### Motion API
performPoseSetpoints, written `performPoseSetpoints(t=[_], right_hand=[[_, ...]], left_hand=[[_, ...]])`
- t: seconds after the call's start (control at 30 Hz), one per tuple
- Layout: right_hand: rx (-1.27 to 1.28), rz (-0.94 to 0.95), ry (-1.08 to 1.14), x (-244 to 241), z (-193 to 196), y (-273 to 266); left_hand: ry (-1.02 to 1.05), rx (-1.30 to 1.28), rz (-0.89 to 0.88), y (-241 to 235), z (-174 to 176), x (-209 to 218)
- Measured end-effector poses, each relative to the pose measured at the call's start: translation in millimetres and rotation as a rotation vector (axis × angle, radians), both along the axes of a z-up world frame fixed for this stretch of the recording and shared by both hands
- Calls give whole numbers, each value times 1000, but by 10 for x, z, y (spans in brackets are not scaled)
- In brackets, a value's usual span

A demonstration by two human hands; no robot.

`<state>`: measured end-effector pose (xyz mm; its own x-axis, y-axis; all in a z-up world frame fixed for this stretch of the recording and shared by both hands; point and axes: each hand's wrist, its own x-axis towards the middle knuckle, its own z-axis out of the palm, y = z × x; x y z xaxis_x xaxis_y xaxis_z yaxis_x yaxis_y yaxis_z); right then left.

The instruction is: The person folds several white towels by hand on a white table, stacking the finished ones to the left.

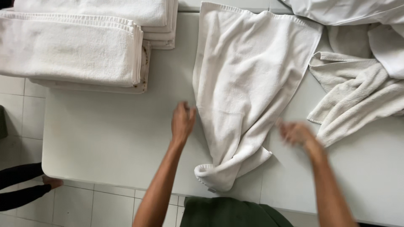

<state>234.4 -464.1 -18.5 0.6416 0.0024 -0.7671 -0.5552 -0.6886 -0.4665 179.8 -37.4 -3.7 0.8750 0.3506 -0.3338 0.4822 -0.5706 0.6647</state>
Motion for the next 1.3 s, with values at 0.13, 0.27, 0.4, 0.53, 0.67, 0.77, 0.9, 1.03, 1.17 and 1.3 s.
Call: performPoseSetpoints(t=[0.13, 0.27, 0.4, 0.53, 0.67, 0.77, 0.9, 1.03, 1.17, 1.3], right_hand=[[275, -40, 485, -1377, -55, 734], [359, -156, 364, -1657, 325, 1416], [523, -571, 284, -1828, 124, 1453], [849, -1110, 333, -1717, 790, 1313], [962, -1139, 252, -1663, 895, 1059], [963, -1178, 186, -1627, 894, 1006], [1000, -1283, 108, -1557, 800, 905], [936, -1171, 56, -1497, 1005, 573], [690, -986, 63, -1741, 833, 205], [348, -805, 34, -2206, 376, -78]], left_hand=[[123, -626, 330, -207, -401, -774], [246, -853, 408, -705, -625, -986], [289, -1087, 387, -915, -208, -816], [254, -1213, 272, -848, 309, -693], [182, -1241, 48, -1113, -125, -797], [119, -1653, 92, -1480, -337, -861], [303, -1710, 226, -1701, -342, -903], [421, -935, 119, -1103, 731, -813], [416, -625, 112, -321, 1077, -1124], [408, -550, 268, 83, 1465, -1396]])
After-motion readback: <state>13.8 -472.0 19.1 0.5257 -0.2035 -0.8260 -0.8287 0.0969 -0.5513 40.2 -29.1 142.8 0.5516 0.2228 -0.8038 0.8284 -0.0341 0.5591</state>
